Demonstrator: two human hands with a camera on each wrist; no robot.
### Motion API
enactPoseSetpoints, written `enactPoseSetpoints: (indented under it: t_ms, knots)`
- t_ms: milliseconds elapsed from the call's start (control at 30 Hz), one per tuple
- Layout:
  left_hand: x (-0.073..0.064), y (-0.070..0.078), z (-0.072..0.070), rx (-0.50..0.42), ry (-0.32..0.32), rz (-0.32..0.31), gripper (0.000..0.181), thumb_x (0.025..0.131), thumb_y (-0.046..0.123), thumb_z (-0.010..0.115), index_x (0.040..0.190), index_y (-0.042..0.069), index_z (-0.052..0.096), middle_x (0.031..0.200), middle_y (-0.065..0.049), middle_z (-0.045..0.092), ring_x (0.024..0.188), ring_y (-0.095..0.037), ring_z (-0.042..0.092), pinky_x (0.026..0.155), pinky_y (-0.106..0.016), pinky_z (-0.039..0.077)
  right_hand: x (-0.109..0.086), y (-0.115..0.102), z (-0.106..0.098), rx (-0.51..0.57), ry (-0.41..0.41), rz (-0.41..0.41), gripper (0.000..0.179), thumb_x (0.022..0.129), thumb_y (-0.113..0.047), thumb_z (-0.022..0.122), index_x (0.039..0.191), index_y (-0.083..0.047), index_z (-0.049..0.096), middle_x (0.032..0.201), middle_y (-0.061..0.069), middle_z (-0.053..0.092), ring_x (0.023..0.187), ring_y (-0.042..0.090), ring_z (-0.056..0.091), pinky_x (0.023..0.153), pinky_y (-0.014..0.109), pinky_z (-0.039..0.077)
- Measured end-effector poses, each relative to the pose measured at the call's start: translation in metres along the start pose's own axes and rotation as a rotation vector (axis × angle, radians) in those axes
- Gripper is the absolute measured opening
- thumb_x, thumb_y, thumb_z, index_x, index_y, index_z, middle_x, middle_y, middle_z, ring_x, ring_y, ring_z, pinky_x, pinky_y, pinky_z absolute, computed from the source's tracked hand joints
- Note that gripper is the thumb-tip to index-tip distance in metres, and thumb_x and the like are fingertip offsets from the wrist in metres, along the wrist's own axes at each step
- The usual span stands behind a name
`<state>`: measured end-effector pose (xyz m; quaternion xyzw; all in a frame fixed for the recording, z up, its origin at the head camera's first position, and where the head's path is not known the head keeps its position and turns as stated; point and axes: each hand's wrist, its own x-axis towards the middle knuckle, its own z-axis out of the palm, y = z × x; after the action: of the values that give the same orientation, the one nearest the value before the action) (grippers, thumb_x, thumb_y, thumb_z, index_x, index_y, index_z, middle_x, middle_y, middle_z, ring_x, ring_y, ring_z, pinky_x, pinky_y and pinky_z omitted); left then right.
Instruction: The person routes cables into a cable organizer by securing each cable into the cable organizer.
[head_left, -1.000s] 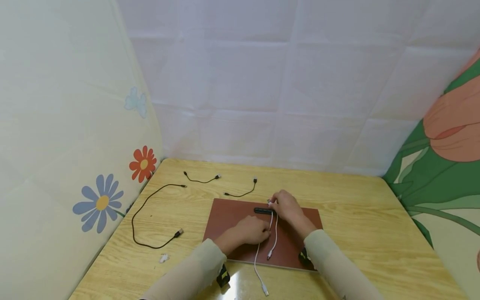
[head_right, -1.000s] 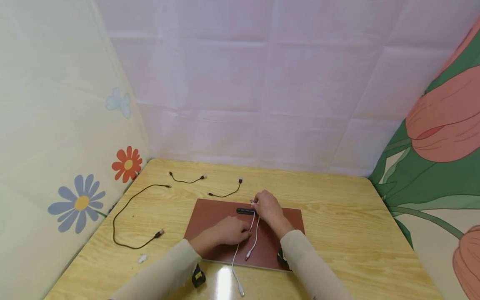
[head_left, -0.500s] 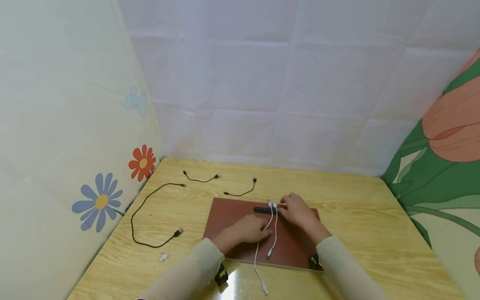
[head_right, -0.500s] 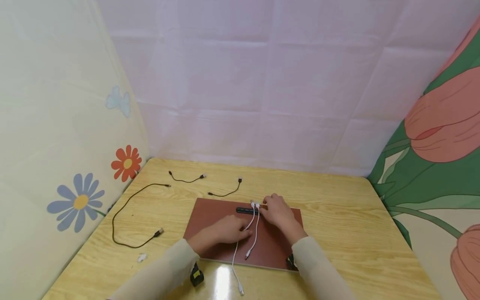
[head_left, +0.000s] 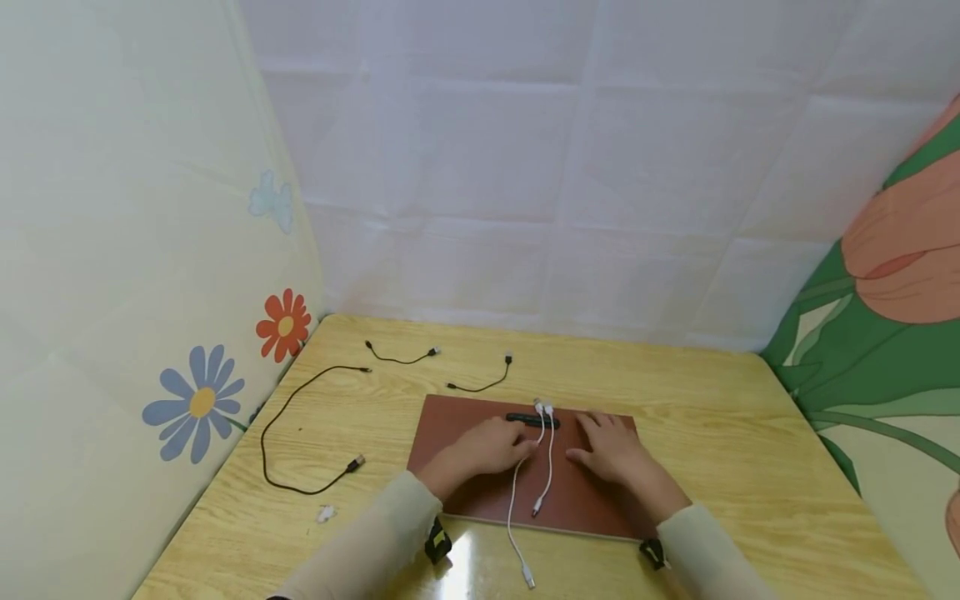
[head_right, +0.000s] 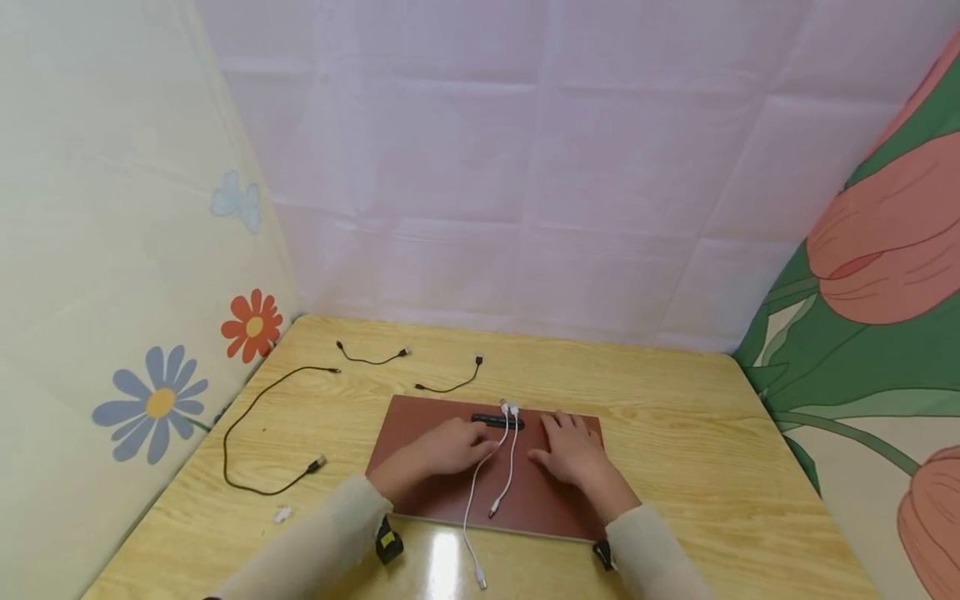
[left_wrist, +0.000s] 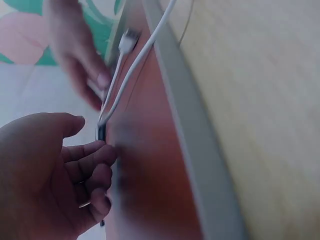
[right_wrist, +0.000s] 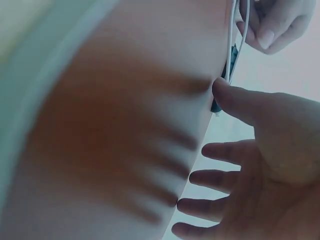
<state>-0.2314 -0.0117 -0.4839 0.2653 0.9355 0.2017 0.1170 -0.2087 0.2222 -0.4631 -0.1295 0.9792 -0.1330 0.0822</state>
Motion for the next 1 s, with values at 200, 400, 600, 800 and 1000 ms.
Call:
enactPoseSetpoints:
  t_ms: [200, 400, 600, 800, 1000]
  knots:
    - [0.008, -0.017, -0.015, -0.045, 0.112, -0.035, 0.023, 0.103, 0.038, 0.058, 0.096, 0.017, 0.063, 0.076, 0.006, 0.059, 0.06, -0.009, 0.051, 0.055, -0.027, 0.043, -0.016, 0.006, 0.0, -0.008, -0.041, 0.028, 0.074, 0.098, -0.045, 0.064, 0.152, 0.0, 0.041, 0.157, 0.03, 0.032, 0.143, 0.058, 0.023, 0.103, 0.079, 0.026]
    - [0.018, -0.03, -0.036, 0.008, 0.202, -0.058, 0.023, 0.103, 0.03, 0.059, 0.113, 0.01, 0.067, 0.101, -0.003, 0.067, 0.087, -0.017, 0.061, 0.071, -0.034, 0.052, -0.026, 0.009, 0.002, -0.022, -0.074, 0.019, 0.076, 0.099, -0.051, 0.059, 0.154, -0.001, 0.039, 0.16, 0.031, 0.024, 0.144, 0.06, 0.018, 0.104, 0.079, 0.024]
    - [0.028, -0.037, -0.045, 0.088, 0.221, -0.102, 0.032, 0.104, 0.029, 0.057, 0.127, 0.008, 0.064, 0.123, -0.009, 0.064, 0.115, -0.029, 0.057, 0.091, -0.046, 0.051, -0.03, 0.014, 0.013, -0.03, -0.046, -0.006, 0.075, 0.102, -0.051, 0.054, 0.155, -0.002, 0.037, 0.161, 0.031, 0.023, 0.145, 0.06, 0.015, 0.104, 0.08, 0.022]
    - [0.042, -0.044, -0.044, 0.109, 0.201, -0.158, 0.035, 0.104, 0.028, 0.055, 0.131, 0.008, 0.062, 0.131, -0.012, 0.061, 0.124, -0.034, 0.053, 0.098, -0.051, 0.048, -0.03, 0.015, 0.02, -0.006, -0.011, -0.015, 0.08, 0.102, -0.057, 0.05, 0.155, 0.0, 0.035, 0.161, 0.032, 0.021, 0.146, 0.06, 0.012, 0.11, 0.077, 0.017]
    - [0.056, -0.054, -0.045, 0.131, 0.174, -0.225, 0.036, 0.103, 0.026, 0.055, 0.135, 0.008, 0.061, 0.136, -0.013, 0.059, 0.129, -0.035, 0.05, 0.102, -0.053, 0.046, -0.028, 0.015, 0.026, 0.032, 0.019, -0.037, 0.085, 0.1, -0.063, 0.047, 0.156, 0.0, 0.033, 0.161, 0.034, 0.019, 0.144, 0.063, 0.008, 0.111, 0.076, 0.014]
